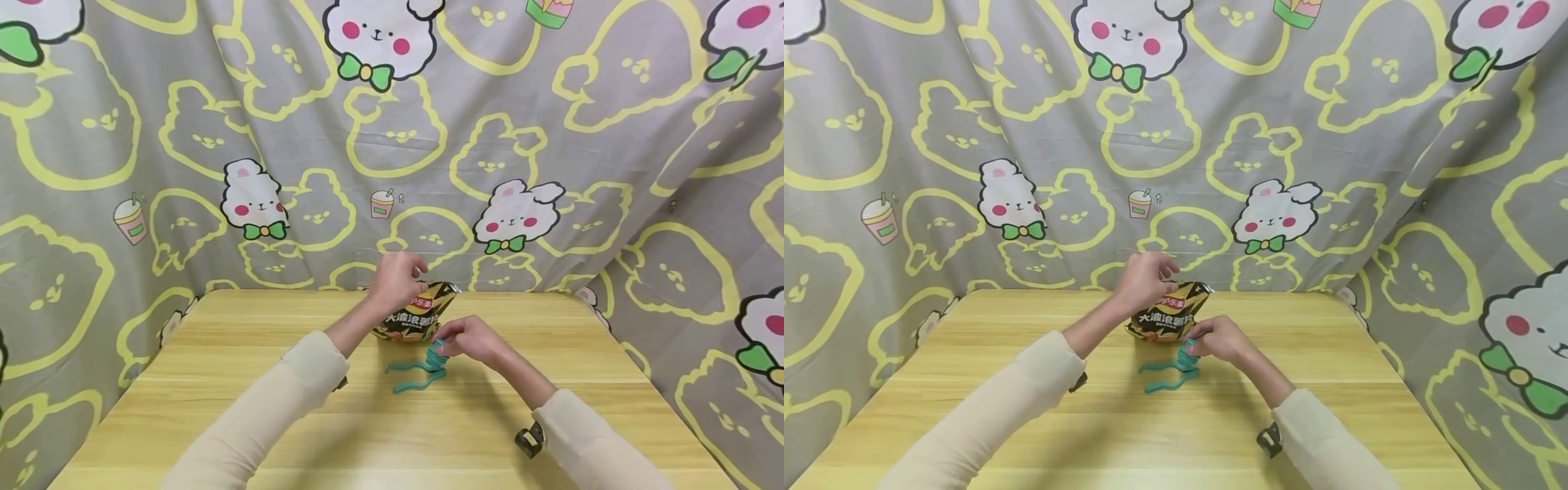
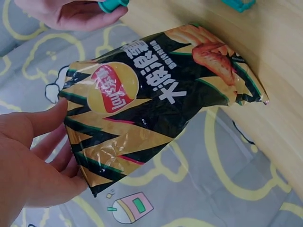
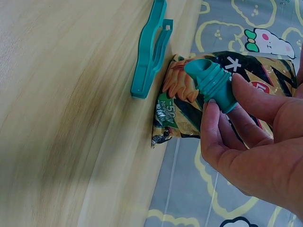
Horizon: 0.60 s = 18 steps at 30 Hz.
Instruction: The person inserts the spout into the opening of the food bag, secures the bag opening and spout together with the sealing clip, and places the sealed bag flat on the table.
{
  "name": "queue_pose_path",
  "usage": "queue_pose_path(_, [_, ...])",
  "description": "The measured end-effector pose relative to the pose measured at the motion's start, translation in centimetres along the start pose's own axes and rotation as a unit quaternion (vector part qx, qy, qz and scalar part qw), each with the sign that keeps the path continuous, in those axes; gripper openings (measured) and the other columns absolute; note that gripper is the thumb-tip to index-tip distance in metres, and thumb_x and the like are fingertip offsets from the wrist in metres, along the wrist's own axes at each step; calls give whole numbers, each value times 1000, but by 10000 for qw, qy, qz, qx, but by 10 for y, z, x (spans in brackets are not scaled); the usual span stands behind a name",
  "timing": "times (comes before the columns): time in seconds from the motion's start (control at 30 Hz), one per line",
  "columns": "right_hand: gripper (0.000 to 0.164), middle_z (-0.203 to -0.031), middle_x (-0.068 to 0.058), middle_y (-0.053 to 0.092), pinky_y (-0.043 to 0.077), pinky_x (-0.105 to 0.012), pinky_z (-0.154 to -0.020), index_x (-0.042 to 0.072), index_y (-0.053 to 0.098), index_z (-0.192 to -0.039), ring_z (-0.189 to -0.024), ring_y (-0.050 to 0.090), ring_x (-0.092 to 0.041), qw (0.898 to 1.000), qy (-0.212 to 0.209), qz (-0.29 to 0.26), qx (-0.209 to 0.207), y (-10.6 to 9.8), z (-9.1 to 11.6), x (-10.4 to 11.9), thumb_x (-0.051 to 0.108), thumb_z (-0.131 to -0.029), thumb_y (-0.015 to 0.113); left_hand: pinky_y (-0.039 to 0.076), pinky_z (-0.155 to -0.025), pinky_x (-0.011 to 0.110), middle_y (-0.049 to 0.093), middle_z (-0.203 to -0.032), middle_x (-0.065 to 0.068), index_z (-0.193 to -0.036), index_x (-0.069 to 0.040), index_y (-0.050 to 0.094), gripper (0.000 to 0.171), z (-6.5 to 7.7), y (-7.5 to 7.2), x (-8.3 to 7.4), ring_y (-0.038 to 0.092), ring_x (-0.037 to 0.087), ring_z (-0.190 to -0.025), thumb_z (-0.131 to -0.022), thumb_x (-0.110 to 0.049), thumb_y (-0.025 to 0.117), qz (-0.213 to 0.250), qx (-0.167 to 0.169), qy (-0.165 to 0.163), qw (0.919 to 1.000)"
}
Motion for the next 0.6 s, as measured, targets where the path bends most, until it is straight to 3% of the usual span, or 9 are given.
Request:
queue_pose_path(0.27, [22,-102,-10,74,56,-40,-85,-1,76,-106,-90,65,-17,10000,-25,-43,-7,-1,1,-1,11,-88,76,58,-71,35,76,-80,2,-87,-11,81,3,-1,2,-1,71,19,-79,-85,-9,80,-206,-190,313,9991])
queue_pose_path(0.6, [23,-99,-8,74,56,-39,-84,-1,76,-107,-88,66,-17,9999,-78,28,-81,-9,-1,1,10,-87,77,59,-72,34,76,-77,0,-79,-12,81,13,0,2,-1,71,18,-77,-87,-4,75,-270,-299,454,9982])
Point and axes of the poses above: each hand's wrist, its own z-axis away from the middle knuckle, its own y-axis out of the palm, x = y × z, the point moved 9 cm from there along -z, towards the middle knuckle
